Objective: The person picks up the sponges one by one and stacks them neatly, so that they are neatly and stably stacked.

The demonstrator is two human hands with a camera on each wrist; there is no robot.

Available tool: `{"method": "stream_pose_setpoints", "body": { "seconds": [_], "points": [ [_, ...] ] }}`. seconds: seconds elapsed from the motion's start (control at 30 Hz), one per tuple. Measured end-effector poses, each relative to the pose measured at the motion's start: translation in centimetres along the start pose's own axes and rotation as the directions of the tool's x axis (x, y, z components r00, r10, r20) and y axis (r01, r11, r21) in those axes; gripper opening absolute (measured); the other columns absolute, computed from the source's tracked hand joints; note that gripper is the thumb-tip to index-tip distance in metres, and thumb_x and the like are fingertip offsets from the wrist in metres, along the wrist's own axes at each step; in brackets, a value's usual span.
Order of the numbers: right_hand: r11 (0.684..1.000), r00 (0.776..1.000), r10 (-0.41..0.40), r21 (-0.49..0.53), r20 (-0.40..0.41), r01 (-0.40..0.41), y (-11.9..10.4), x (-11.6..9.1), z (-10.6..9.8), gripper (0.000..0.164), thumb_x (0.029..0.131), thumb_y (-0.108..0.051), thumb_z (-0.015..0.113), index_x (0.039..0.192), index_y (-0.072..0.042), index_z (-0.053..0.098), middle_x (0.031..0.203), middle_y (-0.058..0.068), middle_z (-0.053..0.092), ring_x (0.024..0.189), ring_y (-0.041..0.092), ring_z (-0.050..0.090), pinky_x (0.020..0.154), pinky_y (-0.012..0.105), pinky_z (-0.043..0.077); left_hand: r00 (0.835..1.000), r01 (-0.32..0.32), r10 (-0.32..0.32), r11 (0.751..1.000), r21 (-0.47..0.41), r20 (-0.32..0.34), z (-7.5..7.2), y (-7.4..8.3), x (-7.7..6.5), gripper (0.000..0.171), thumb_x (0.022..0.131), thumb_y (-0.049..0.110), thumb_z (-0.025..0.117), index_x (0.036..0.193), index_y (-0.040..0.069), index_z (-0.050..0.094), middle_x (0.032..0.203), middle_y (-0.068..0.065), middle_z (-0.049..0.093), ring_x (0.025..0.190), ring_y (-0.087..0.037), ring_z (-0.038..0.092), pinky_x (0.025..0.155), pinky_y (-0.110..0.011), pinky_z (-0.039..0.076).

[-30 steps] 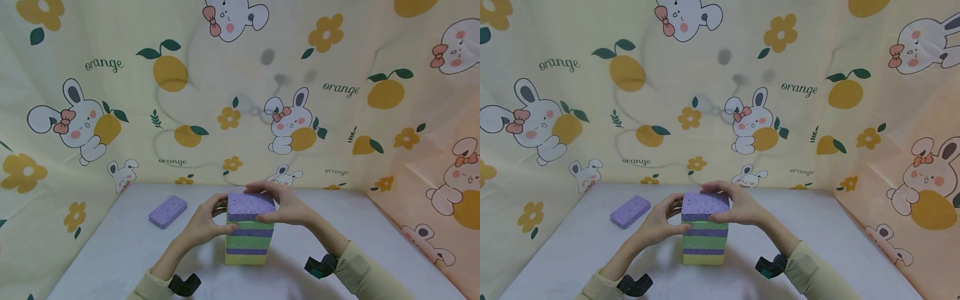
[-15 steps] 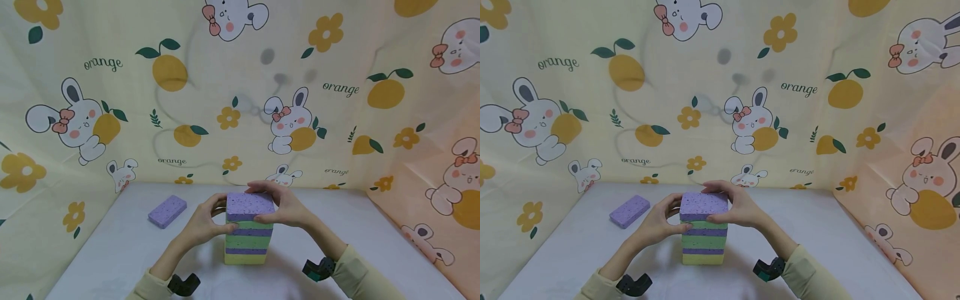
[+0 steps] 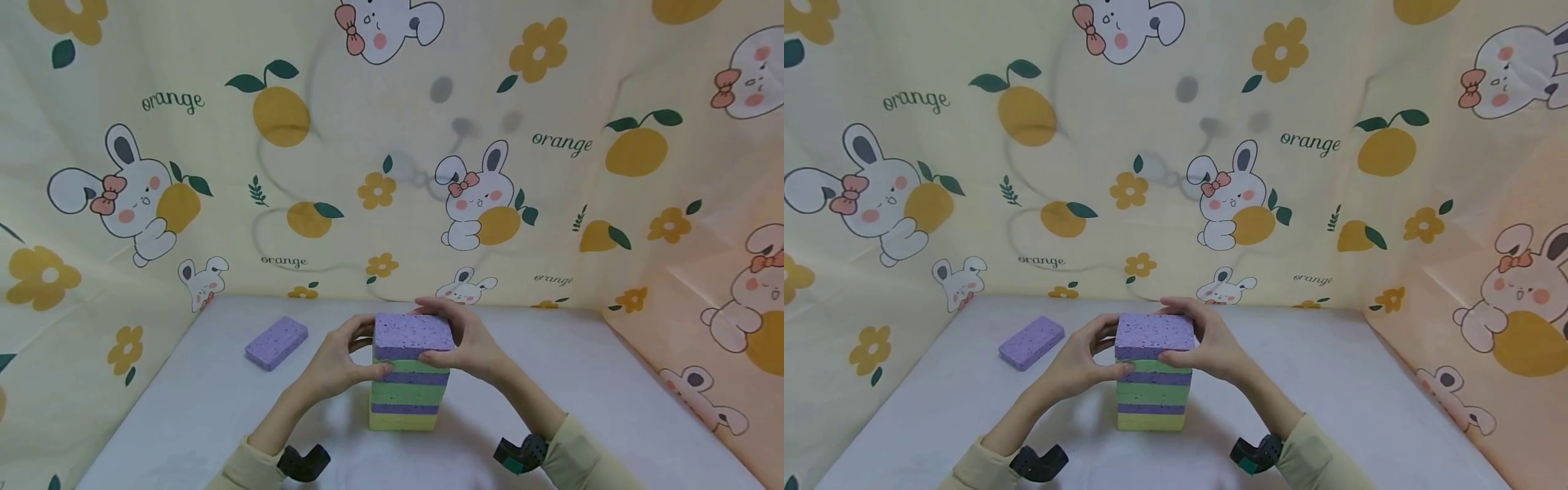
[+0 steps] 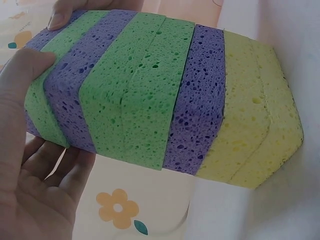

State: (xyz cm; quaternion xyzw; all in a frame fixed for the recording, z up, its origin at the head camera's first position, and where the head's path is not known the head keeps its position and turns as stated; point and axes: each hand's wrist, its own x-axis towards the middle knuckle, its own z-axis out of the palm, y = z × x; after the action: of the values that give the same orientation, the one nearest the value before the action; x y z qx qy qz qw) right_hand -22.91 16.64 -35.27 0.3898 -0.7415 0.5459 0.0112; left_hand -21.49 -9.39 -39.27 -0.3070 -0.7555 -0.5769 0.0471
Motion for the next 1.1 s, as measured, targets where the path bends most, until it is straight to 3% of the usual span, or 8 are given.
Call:
{"method": "stream_pose_setpoints", "body": {
  "seconds": [0.27, 0.53, 0.67, 0.93, 1.03, 1.1],
  "points": [
    [0.991, 0.998, 0.051, 0.125, -0.046, -0.045, 0.3, -0.5, 0.5, 0.079, 0.076, -0.002, 0.082, 0.145, -0.009, 0.043, 0.132, 0.016, 0.055, 0.110, 0.035, 0.056, 0.091, 0.038, 0.054, 1.000, 0.005, -0.005, 1.000, 0.010, 0.010, -0.2, 0.0, 0.0, 0.071, 0.078, 0.023, 0.086, 0.138, 0.016, 0.049, 0.128, 0.000, 0.058, 0.119, -0.014, 0.054, 0.103, -0.026, 0.043],
    [0.988, 0.996, 0.065, 0.141, -0.057, -0.056, 0.6, -0.7, 0.7, 0.076, 0.077, -0.003, 0.082, 0.143, -0.008, 0.045, 0.132, 0.018, 0.054, 0.109, 0.037, 0.056, 0.090, 0.039, 0.055, 0.999, 0.002, 0.000, 0.999, -0.044, 0.038, -0.5, 0.1, 0.0, 0.073, 0.077, 0.012, 0.086, 0.139, 0.012, 0.047, 0.128, -0.003, 0.057, 0.119, -0.018, 0.055, 0.104, -0.030, 0.043],
    [0.990, 0.995, 0.076, 0.123, -0.064, -0.068, 0.8, -0.8, 0.7, 0.070, 0.078, -0.005, 0.081, 0.140, -0.007, 0.049, 0.133, 0.016, 0.053, 0.110, 0.036, 0.056, 0.091, 0.040, 0.055, 0.997, 0.001, 0.001, 1.000, -0.030, 0.073, -1.2, -0.1, 0.0, 0.075, 0.076, 0.018, 0.087, 0.140, 0.015, 0.047, 0.131, 0.001, 0.056, 0.119, -0.016, 0.055, 0.104, -0.029, 0.044],
    [0.994, 0.993, 0.087, 0.079, -0.079, -0.081, 0.8, -0.9, 0.6, 0.068, 0.077, -0.006, 0.083, 0.138, -0.011, 0.053, 0.134, 0.013, 0.051, 0.110, 0.036, 0.055, 0.091, 0.039, 0.054, 0.992, 0.016, -0.018, 1.000, 0.022, 0.128, -4.3, -0.2, -0.4, 0.076, 0.076, 0.026, 0.088, 0.140, 0.018, 0.048, 0.129, 0.001, 0.059, 0.120, -0.018, 0.055, 0.104, -0.034, 0.044],
    [0.994, 0.993, 0.088, 0.073, -0.079, -0.082, 0.7, -1.0, 0.5, 0.067, 0.078, -0.007, 0.083, 0.138, -0.011, 0.053, 0.134, 0.013, 0.051, 0.110, 0.035, 0.055, 0.091, 0.037, 0.054, 0.994, 0.054, -0.058, 0.998, 0.039, 0.097, -5.9, -0.1, -0.7, 0.074, 0.077, 0.027, 0.087, 0.139, 0.018, 0.049, 0.130, 0.000, 0.059, 0.120, -0.020, 0.055, 0.103, -0.033, 0.046],
    [0.994, 0.993, 0.090, 0.067, -0.080, -0.084, 0.7, -1.0, 0.5, 0.067, 0.078, -0.007, 0.083, 0.138, -0.011, 0.053, 0.134, 0.012, 0.051, 0.110, 0.035, 0.055, 0.091, 0.037, 0.054, 0.996, 0.078, -0.080, 0.995, 0.056, 0.043, -7.2, -0.3, -1.0, 0.071, 0.078, 0.028, 0.086, 0.138, 0.017, 0.050, 0.129, 0.000, 0.060, 0.120, -0.021, 0.055, 0.101, -0.031, 0.047]
  ]
}}
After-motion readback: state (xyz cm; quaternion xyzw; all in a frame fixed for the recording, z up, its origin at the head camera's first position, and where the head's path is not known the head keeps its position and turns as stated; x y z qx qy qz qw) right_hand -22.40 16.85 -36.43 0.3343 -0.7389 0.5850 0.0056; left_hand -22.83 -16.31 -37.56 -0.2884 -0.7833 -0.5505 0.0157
